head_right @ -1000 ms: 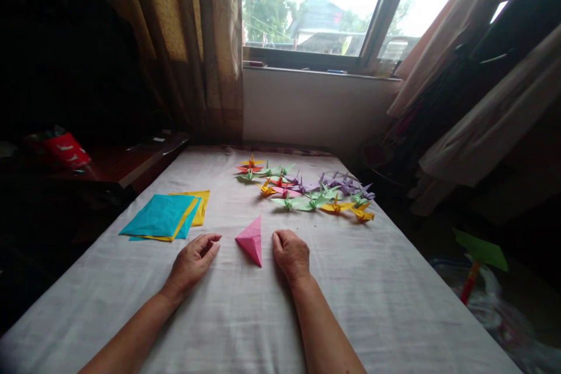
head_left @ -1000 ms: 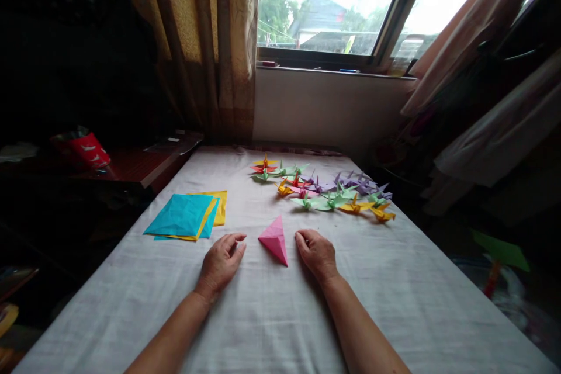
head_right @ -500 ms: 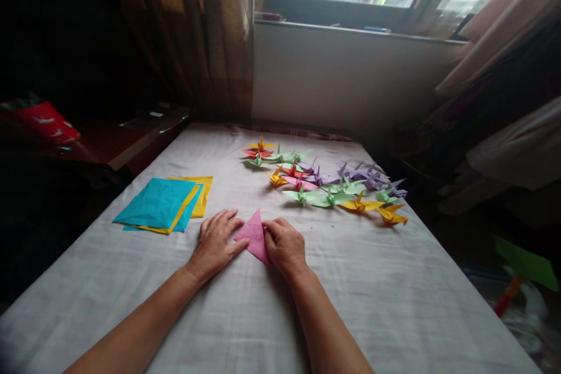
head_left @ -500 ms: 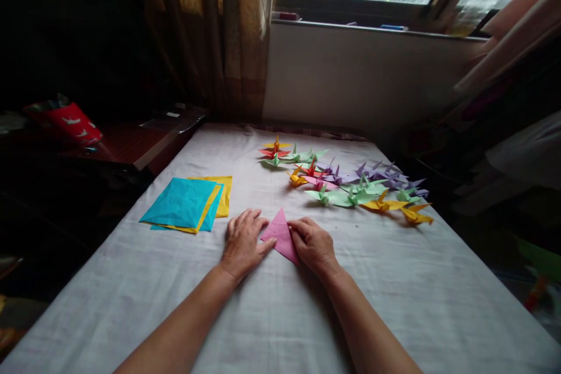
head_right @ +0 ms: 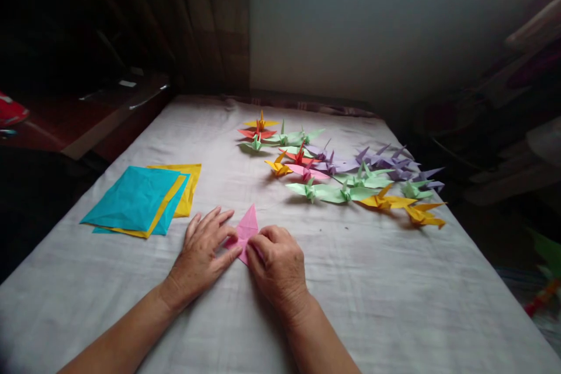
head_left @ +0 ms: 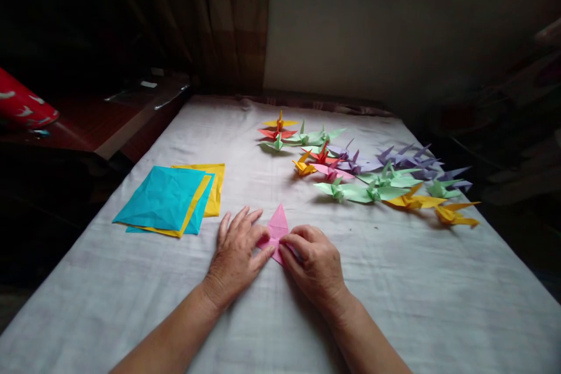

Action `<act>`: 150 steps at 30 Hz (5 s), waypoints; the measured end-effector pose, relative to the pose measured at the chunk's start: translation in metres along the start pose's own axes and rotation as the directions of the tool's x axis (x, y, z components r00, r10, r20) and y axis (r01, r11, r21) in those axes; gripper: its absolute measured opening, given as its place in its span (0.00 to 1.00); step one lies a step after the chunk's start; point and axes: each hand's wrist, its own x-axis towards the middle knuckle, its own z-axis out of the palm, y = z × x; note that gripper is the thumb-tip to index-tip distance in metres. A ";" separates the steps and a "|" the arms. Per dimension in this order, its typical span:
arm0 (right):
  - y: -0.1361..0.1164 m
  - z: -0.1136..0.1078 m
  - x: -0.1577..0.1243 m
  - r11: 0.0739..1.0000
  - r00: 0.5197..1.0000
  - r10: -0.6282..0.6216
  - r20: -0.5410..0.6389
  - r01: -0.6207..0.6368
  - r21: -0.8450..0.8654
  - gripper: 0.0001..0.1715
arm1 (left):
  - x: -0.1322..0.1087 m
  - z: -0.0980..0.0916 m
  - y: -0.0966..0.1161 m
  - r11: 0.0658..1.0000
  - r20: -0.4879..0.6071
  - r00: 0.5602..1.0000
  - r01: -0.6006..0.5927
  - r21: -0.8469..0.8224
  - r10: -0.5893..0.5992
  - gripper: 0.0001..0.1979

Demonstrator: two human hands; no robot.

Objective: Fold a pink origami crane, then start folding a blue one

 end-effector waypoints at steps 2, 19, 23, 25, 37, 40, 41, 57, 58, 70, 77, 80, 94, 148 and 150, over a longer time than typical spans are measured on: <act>0.000 0.001 -0.001 0.999 1.000 0.025 0.011 -0.024 -0.046 0.08 | 0.001 -0.003 0.000 1.000 0.021 1.000 0.008 -0.020 -0.008 0.04; -0.012 0.007 0.011 0.908 0.979 0.204 0.005 -0.187 -0.375 0.15 | 0.004 -0.003 -0.003 0.998 0.094 0.995 0.039 0.052 -0.044 0.17; -0.010 0.007 0.011 0.911 0.976 0.219 -0.005 -0.207 -0.357 0.09 | 0.005 -0.003 0.000 0.992 0.146 0.988 0.024 0.128 -0.043 0.21; -0.011 0.007 0.011 0.913 0.974 0.226 -0.009 -0.215 -0.347 0.07 | 0.006 -0.002 0.003 0.988 0.163 0.985 0.028 0.151 -0.053 0.22; -0.008 0.012 0.009 0.926 0.982 0.189 -0.017 -0.184 -0.330 0.07 | 0.035 -0.018 0.007 0.978 0.324 0.946 -0.075 0.197 0.008 0.31; -0.008 0.012 0.009 0.930 0.981 0.194 -0.031 -0.194 -0.312 0.06 | 0.043 -0.024 0.004 0.962 0.349 0.934 -0.157 0.222 0.072 0.32; -0.008 0.012 0.009 0.930 0.981 0.192 -0.035 -0.193 -0.312 0.06 | 0.045 -0.025 0.003 0.957 0.352 0.932 -0.179 0.229 0.090 0.32; -0.008 0.008 0.009 0.931 0.977 0.213 -0.009 -0.205 -0.301 0.06 | 0.083 -0.022 -0.004 0.947 0.514 0.848 -0.259 0.190 0.128 0.37; -0.006 0.007 0.008 0.937 0.978 0.207 -0.001 -0.199 -0.287 0.06 | 0.083 -0.023 -0.006 0.948 0.511 0.851 -0.253 0.193 0.123 0.37; -0.006 0.000 0.006 0.954 0.975 0.222 0.002 -0.217 -0.205 0.03 | 0.007 -0.021 0.003 0.938 0.233 0.942 -0.287 0.193 0.241 0.19; -0.009 -0.003 0.007 0.946 0.968 0.250 0.018 -0.240 -0.217 0.04 | -0.017 -0.022 0.000 0.945 0.221 0.944 -0.283 0.163 0.245 0.21; -0.010 -0.004 0.008 0.940 0.963 0.269 0.033 -0.255 -0.226 0.06 | -0.024 -0.026 -0.005 0.946 0.213 0.947 -0.278 0.165 0.241 0.22; 0.010 0.008 0.004 0.965 0.981 0.194 0.007 -0.189 -0.179 0.14 | -0.030 -0.020 -0.008 0.960 0.105 0.969 -0.239 0.147 0.225 0.18; -0.022 0.003 0.009 0.589 0.891 0.404 0.208 -0.427 0.686 0.17 | -0.022 -0.012 -0.007 0.897 -0.301 0.939 0.017 -0.442 -0.166 0.14; -0.019 0.003 0.009 0.588 0.881 0.434 0.188 -0.435 0.682 0.18 | -0.023 -0.012 -0.008 0.941 -0.340 0.937 -0.041 -0.335 -0.081 0.10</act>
